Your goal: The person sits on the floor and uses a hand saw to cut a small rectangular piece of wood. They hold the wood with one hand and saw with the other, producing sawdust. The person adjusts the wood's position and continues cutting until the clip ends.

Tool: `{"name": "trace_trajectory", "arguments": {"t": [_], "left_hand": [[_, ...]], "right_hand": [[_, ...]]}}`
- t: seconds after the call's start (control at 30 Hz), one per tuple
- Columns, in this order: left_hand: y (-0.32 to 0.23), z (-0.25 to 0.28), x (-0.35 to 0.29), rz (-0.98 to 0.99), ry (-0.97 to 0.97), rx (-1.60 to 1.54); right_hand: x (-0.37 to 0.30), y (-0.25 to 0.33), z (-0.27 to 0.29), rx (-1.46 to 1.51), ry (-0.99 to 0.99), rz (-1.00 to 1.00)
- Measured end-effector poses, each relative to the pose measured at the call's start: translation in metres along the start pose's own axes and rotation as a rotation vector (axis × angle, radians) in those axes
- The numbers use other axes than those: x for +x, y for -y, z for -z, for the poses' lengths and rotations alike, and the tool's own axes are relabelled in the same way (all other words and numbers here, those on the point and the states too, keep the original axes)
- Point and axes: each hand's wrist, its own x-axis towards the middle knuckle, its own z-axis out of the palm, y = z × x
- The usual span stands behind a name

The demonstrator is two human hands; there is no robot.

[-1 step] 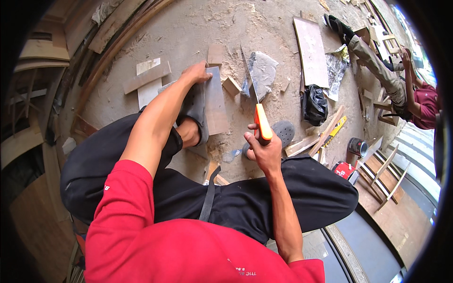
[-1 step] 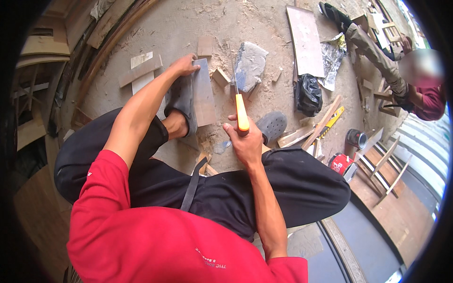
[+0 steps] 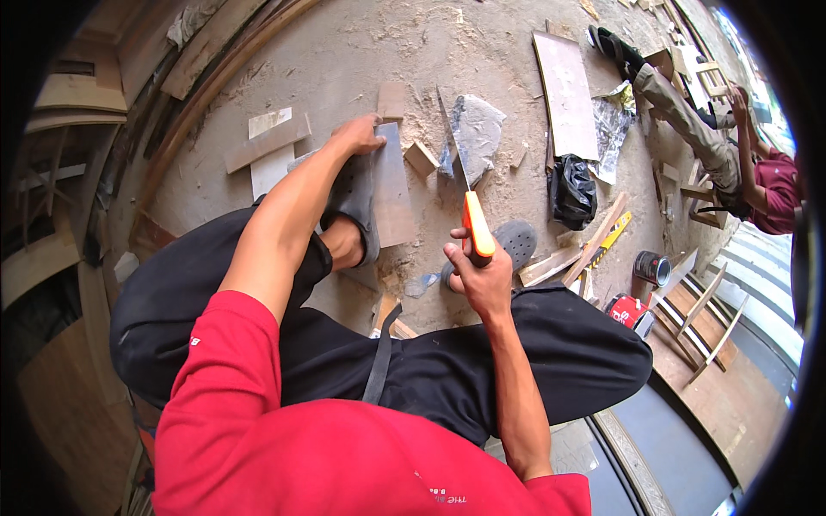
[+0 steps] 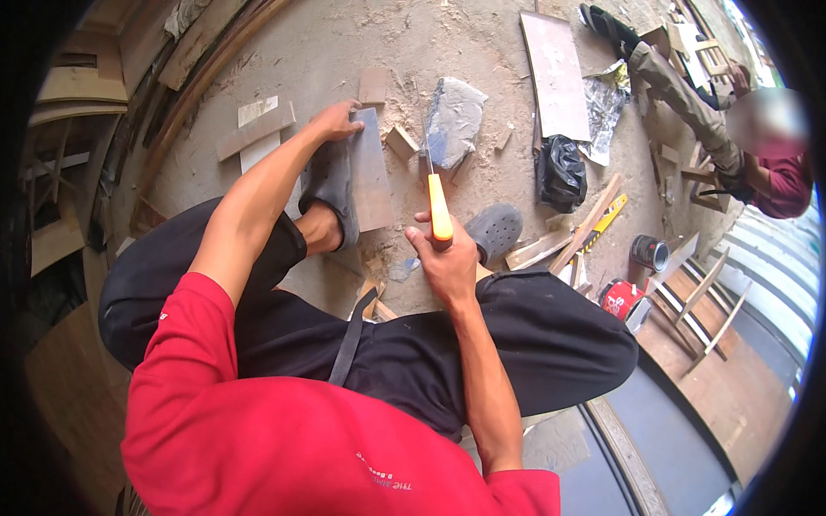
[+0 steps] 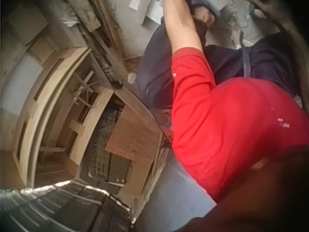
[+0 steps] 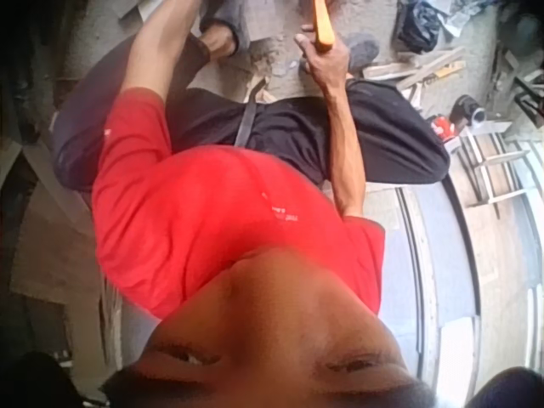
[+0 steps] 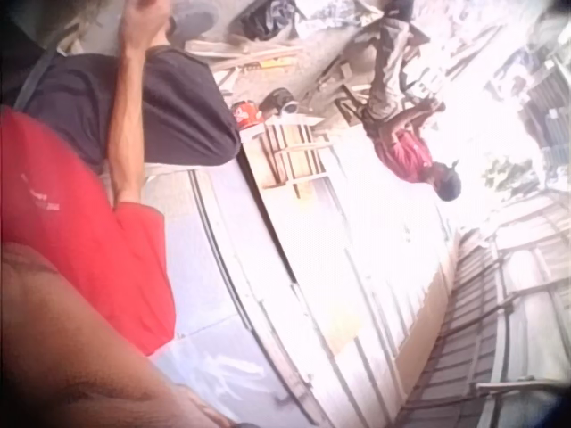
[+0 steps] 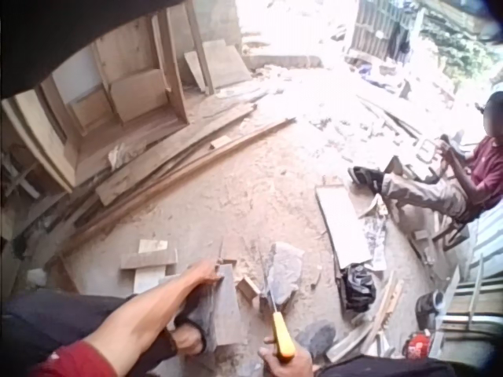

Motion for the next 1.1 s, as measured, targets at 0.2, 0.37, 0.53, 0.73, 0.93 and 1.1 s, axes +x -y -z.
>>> {"name": "trace_trajectory", "arguments": {"t": [0.2,0.37,0.53,0.73,0.93,1.1], "left_hand": [[-0.051,-0.01,-0.043,-0.073,-0.371,0.319],[-0.082,-0.026,-0.057,-0.643,-0.148,0.646],[-0.108,-0.043,-0.068,-0.723,0.37,1.139],[-0.121,-0.055,-0.053,-0.722,0.496,1.155],[-0.099,-0.054,-0.043,-0.863,0.405,0.969],[-0.077,-0.059,-0.035,-0.918,0.288,0.862]], "right_hand": [[-0.006,-0.007,0.007,-0.019,-0.021,0.042],[-0.001,0.001,0.014,-0.052,-0.087,0.127],[0.007,-0.002,0.023,0.022,-0.125,0.181],[0.002,-0.003,0.038,0.025,-0.172,0.168],[-0.005,-0.008,0.048,0.012,-0.181,0.158],[-0.003,-0.013,0.049,-0.008,-0.159,0.199]]}}
